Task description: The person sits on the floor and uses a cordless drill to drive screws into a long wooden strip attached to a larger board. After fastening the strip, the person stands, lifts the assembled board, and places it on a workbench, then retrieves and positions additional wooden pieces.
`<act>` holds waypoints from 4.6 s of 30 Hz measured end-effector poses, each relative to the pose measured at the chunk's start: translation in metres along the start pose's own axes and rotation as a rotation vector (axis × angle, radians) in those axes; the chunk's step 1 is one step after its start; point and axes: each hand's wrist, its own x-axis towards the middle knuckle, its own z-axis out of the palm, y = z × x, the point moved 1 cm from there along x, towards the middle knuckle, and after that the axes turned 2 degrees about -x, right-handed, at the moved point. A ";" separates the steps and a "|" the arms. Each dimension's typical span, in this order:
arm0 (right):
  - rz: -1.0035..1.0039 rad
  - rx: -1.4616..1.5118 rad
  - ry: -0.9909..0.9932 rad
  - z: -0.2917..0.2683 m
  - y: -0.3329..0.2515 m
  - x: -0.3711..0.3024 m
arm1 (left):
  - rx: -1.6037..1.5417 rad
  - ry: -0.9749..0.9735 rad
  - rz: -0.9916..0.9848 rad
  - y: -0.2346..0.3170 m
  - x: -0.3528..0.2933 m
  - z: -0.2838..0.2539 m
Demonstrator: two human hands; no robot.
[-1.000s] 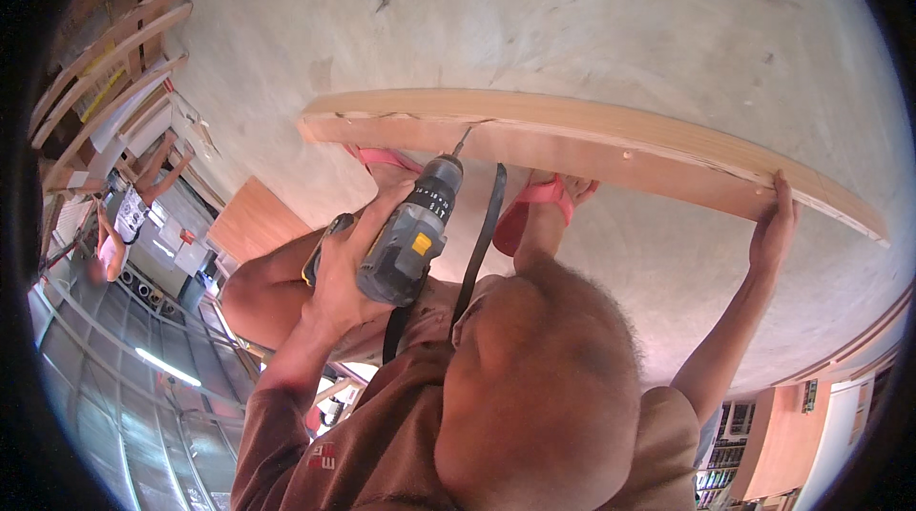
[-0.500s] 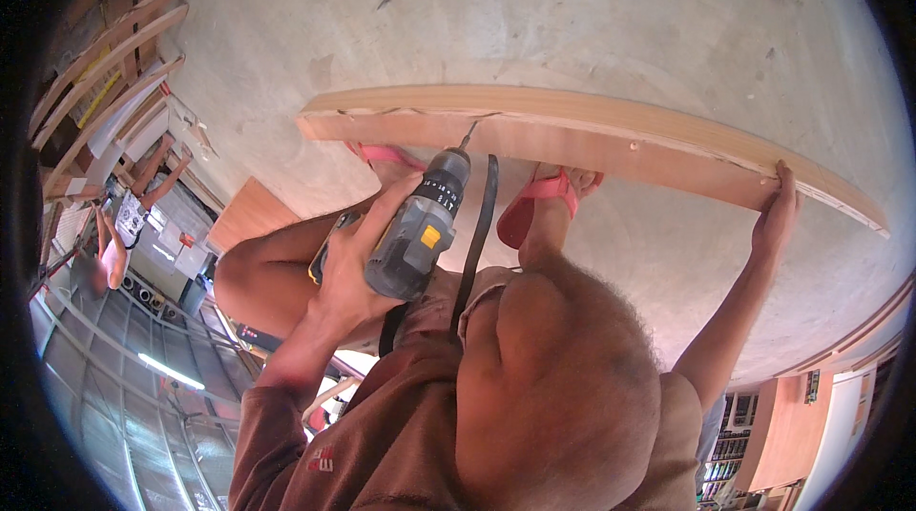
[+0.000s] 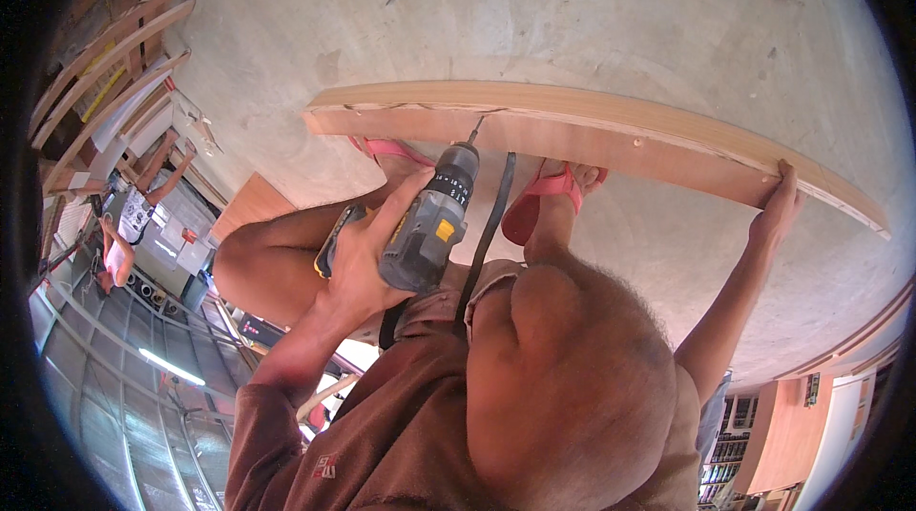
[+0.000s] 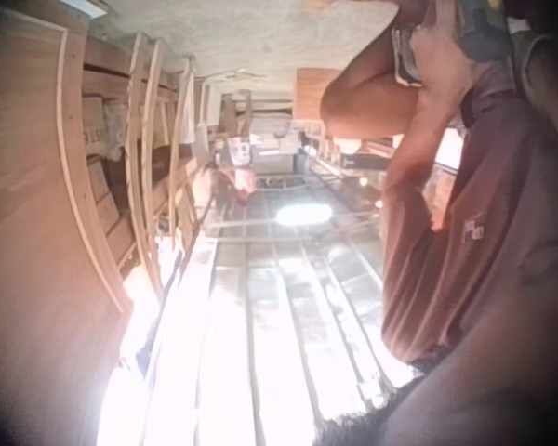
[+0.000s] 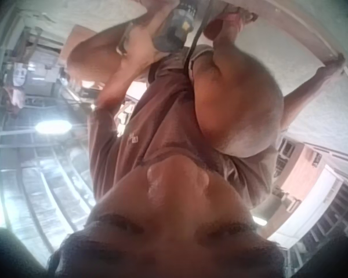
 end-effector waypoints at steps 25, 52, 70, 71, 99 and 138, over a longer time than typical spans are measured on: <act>0.038 -0.040 0.029 0.003 -0.006 -0.004 | 0.023 0.039 0.008 0.006 0.006 0.002; 0.053 -0.094 0.109 0.011 -0.020 -0.018 | -0.047 0.019 -0.045 -0.003 0.014 0.003; 0.019 -0.092 0.124 0.020 -0.032 -0.026 | -0.062 0.067 -0.028 -0.018 0.028 0.016; -0.026 -0.110 0.117 0.022 -0.026 -0.023 | -0.071 0.058 -0.053 -0.016 0.031 0.013; -0.004 -0.084 0.110 0.016 -0.022 -0.010 | 0.008 0.004 0.102 -0.024 0.021 0.000; -1.159 -0.648 -0.630 0.301 -0.167 -0.218 | -0.300 0.215 -0.139 -0.085 0.005 -0.029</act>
